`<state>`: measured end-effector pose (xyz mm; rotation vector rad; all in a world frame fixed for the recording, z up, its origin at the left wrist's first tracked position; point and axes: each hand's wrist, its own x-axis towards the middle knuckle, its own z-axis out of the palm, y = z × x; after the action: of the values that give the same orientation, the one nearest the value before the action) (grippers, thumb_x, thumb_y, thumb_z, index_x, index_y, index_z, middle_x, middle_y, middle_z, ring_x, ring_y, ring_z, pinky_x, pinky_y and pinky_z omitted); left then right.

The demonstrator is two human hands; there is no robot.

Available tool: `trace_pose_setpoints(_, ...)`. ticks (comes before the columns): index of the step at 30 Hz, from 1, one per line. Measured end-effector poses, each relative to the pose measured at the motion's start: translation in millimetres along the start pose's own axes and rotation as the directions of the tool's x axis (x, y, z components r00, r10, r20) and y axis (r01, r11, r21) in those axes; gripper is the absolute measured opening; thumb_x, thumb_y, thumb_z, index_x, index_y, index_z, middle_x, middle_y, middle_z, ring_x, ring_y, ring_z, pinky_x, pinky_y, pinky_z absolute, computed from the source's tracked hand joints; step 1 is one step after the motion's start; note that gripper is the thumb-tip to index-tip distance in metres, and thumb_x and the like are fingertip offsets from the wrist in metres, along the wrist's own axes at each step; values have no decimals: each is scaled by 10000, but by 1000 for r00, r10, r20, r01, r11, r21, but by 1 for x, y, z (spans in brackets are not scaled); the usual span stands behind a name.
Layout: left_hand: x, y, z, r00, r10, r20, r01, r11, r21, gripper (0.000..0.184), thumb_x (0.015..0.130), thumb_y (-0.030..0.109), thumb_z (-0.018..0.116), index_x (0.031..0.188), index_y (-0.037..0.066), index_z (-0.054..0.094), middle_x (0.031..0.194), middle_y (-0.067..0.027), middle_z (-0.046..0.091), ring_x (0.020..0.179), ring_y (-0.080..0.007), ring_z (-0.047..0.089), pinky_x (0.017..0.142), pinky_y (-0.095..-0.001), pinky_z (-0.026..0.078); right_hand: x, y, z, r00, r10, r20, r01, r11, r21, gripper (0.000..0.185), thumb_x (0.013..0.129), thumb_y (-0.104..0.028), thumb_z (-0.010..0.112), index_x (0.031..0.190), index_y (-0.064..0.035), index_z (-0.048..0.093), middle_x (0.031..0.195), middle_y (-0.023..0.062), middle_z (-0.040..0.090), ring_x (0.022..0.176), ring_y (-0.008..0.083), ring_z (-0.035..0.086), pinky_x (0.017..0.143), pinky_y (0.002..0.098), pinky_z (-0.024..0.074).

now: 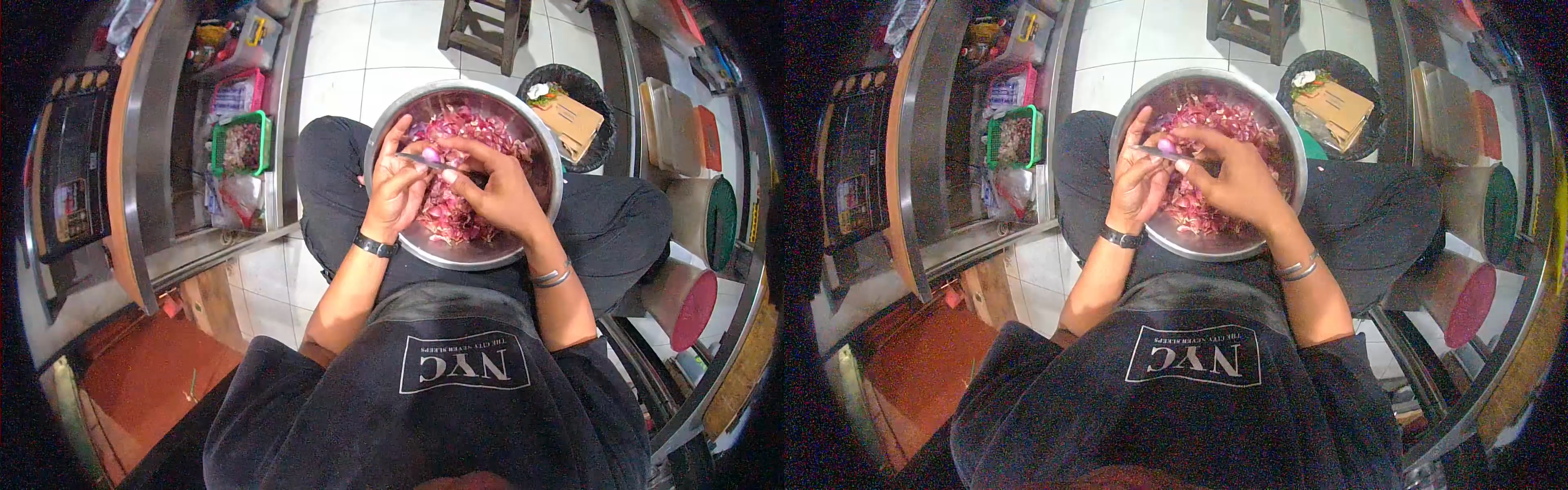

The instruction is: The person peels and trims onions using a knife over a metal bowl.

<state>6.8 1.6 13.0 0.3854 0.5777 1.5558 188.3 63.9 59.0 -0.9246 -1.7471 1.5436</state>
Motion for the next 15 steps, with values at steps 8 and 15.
trace_pose_setpoints(8,1,1,0,1000,6,-19,-6,1000,3,845,853,-95,680,1574,107,289,1189,-123,658,1120,-195,639,1023,-345,504,1,-6,-4,999,-1,34,5,994,-108,309,935,-194,720,1239,-137,734,1150,168,736,996,231,751,848,331,563)
trace_pose_setpoints(15,-1,0,1,999,11,-38,-10,999,33,855,843,-101,680,1575,111,293,1186,-126,649,1123,-198,639,1018,-329,508,1,-5,-6,999,6,32,-2,993,-121,308,937,-191,716,1240,-136,733,1136,163,740,1054,242,737,901,334,554)
